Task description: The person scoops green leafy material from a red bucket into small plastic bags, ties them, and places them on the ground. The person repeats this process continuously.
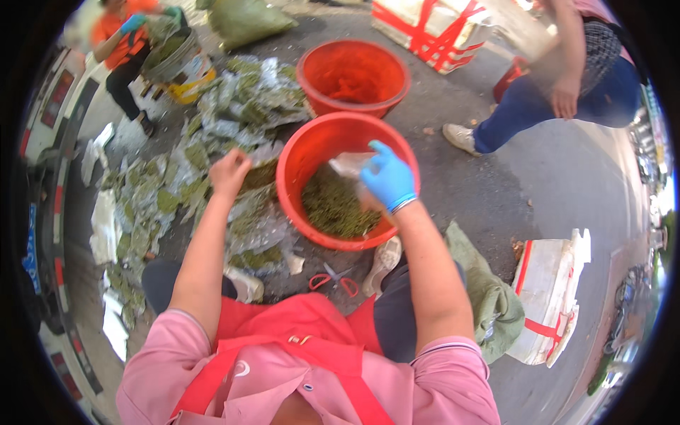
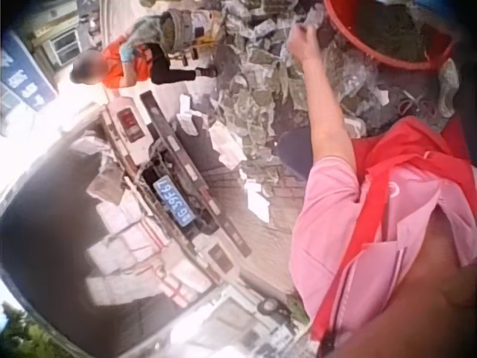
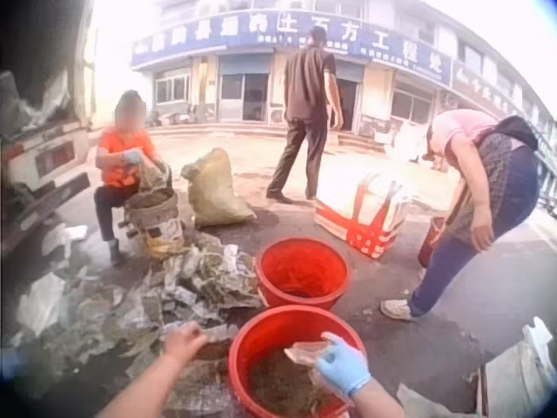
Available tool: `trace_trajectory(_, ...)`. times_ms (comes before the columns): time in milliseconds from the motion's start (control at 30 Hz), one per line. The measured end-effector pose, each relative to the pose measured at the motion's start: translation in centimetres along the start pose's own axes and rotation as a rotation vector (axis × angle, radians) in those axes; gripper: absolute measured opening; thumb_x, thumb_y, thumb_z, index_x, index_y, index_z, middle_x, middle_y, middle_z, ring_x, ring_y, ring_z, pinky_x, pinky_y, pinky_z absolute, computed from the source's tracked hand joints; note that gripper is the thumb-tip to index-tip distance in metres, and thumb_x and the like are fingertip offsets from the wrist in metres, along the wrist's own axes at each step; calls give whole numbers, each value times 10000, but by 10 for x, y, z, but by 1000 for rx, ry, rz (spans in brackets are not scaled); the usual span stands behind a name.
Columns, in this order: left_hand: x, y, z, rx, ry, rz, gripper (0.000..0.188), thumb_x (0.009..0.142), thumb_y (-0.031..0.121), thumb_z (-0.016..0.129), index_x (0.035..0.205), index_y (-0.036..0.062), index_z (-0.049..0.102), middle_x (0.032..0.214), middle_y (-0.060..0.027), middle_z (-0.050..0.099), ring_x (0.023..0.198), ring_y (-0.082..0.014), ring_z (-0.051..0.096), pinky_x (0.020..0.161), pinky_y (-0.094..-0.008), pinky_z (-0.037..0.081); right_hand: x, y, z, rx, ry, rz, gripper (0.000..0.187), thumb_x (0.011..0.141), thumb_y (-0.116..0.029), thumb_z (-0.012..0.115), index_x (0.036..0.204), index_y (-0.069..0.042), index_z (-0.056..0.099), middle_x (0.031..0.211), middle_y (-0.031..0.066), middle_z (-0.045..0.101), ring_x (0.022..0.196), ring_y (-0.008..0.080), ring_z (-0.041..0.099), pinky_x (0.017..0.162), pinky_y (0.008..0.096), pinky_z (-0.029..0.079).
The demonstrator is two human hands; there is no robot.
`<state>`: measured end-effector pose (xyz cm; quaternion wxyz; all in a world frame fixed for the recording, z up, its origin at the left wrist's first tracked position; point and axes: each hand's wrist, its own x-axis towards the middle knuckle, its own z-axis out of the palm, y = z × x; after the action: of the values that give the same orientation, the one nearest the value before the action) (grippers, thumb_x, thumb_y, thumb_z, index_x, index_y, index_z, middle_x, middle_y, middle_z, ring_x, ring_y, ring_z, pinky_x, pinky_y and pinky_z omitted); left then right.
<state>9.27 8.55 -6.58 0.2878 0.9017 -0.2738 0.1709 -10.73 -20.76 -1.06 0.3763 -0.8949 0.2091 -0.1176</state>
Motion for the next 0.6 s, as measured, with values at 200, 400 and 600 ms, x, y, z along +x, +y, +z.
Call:
trace_trajectory(200,24,85,-63,-468,-71,70,94,678,172,600,725,92,587,629,-52,612,603,-177,629,556,-273,480,3,-12,-9,-69,-194,111,313,717,-291,683,858,-20,616,806,117,640,766,222,624,700,312,476)
trace_trajectory(400,12,139,-90,-784,-252,169,91,717,-13,520,798,-10,563,764,-42,619,690,-99,599,645,-237,491,-18,-33,-8,431,-138,-82,539,721,-170,696,1224,-182,500,1207,93,524,1091,204,518,899,325,429)
trace_trajectory(600,-7,161,-75,-859,-399,238,84,703,-33,514,776,-4,544,798,-41,603,713,-86,570,655,-231,467,-17,-23,-32,635,-420,-57,728,718,-205,701,1343,-176,328,1362,78,355,1228,309,360,1013,369,311)
